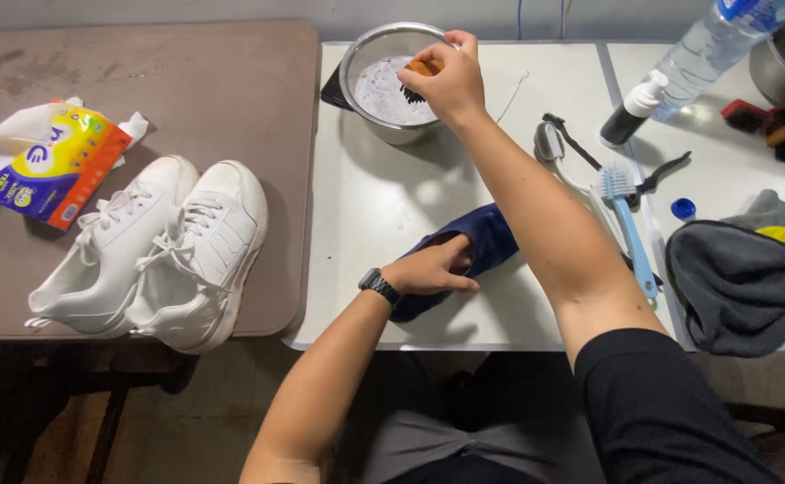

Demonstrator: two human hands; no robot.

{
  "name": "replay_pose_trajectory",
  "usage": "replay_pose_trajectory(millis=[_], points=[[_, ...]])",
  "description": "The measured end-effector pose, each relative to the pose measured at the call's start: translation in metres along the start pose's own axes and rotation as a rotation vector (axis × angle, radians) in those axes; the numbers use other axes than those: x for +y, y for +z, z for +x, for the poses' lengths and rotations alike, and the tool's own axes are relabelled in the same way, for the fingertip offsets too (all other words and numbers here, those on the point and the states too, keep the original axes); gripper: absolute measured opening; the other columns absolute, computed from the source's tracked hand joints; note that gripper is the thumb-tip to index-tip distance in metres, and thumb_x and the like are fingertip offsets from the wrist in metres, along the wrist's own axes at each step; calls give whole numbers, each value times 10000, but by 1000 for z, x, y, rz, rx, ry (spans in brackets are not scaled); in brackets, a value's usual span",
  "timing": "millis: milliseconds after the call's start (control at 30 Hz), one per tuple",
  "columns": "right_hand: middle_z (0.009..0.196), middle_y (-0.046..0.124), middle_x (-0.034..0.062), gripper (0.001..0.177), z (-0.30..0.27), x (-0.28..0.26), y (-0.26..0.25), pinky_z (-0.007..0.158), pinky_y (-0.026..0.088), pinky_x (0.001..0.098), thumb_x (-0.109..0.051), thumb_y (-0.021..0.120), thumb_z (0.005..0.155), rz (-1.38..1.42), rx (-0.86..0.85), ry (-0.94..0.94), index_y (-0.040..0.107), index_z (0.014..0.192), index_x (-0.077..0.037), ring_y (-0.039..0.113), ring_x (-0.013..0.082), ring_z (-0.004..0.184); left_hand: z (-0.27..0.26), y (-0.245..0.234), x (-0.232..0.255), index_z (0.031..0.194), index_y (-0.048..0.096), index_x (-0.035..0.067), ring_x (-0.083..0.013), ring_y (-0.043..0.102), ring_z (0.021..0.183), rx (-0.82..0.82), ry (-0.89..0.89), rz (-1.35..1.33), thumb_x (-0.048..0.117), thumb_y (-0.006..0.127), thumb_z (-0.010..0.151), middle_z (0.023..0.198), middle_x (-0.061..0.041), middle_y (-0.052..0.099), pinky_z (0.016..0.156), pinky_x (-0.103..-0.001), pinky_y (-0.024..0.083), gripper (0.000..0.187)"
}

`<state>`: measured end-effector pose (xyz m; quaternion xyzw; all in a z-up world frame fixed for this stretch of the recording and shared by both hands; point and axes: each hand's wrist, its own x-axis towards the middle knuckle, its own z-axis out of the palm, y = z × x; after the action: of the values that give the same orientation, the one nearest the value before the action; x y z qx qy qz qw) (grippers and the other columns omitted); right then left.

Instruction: Cleaning a blue shoe by applying foam and scrubbing with a brush at a service counter.

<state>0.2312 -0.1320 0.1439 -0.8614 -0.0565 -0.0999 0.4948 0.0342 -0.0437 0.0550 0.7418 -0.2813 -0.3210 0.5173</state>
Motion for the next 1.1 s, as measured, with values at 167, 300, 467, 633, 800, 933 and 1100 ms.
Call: replay_pose_trajectory(millis=[167,300,467,633,800,933,1100], points=[[1365,433,-9,209,41,25,42,824,508,402,-393,867,741,-306,-63,-54,747,836,-250,518,264,1153,-9,-10,12,942,287,137,-130,300,768,7,13,-4,367,721,863,852,31,298,717,-272,300,497],[1310,435,48,220,53,43,60,891,493,417,-362,847,771,-413,-185,-89,715,832,-197,441,336,1217,-11,-14,10,907,268,131,-140,293,724,-19,40,-45,348,722,855,793,26,340,674,-294,296,506],[1288,462,71,255,71,48,58,818,492,438,-384,881,760,-472,-184,-169,771,876,-187,534,286,1097,-8,-17,6,919,284,132,-142,310,736,-30,56,-19,371,705,855,811,29,346,692,-290,308,488],[814,748,-47,241,66,12,33,547,528,291,-424,898,744,-267,38,-301,790,848,-236,692,105,738,-10,-15,5,939,288,125,-161,311,748,-26,75,-21,350,703,850,804,21,302,688,-298,294,480],[1209,491,46,292,64,25,38,795,564,379,-376,926,773,-106,81,-275,730,872,-184,667,227,1008,-11,-12,10,962,342,103,-155,406,831,-20,23,-70,327,707,839,922,8,399,750,-281,364,446],[1264,488,68,250,68,60,57,973,423,449,-390,878,739,-455,-198,-266,781,854,-191,542,259,1166,-8,-13,4,1007,380,91,-160,506,972,-4,27,-92,358,705,839,1023,-17,469,885,-307,449,453],[1337,449,88,275,65,54,54,947,449,484,-365,889,760,-552,-309,-225,785,906,-156,468,373,1145,-8,-14,4,947,327,114,-159,379,816,-10,51,15,389,692,855,919,3,376,736,-300,357,466]])
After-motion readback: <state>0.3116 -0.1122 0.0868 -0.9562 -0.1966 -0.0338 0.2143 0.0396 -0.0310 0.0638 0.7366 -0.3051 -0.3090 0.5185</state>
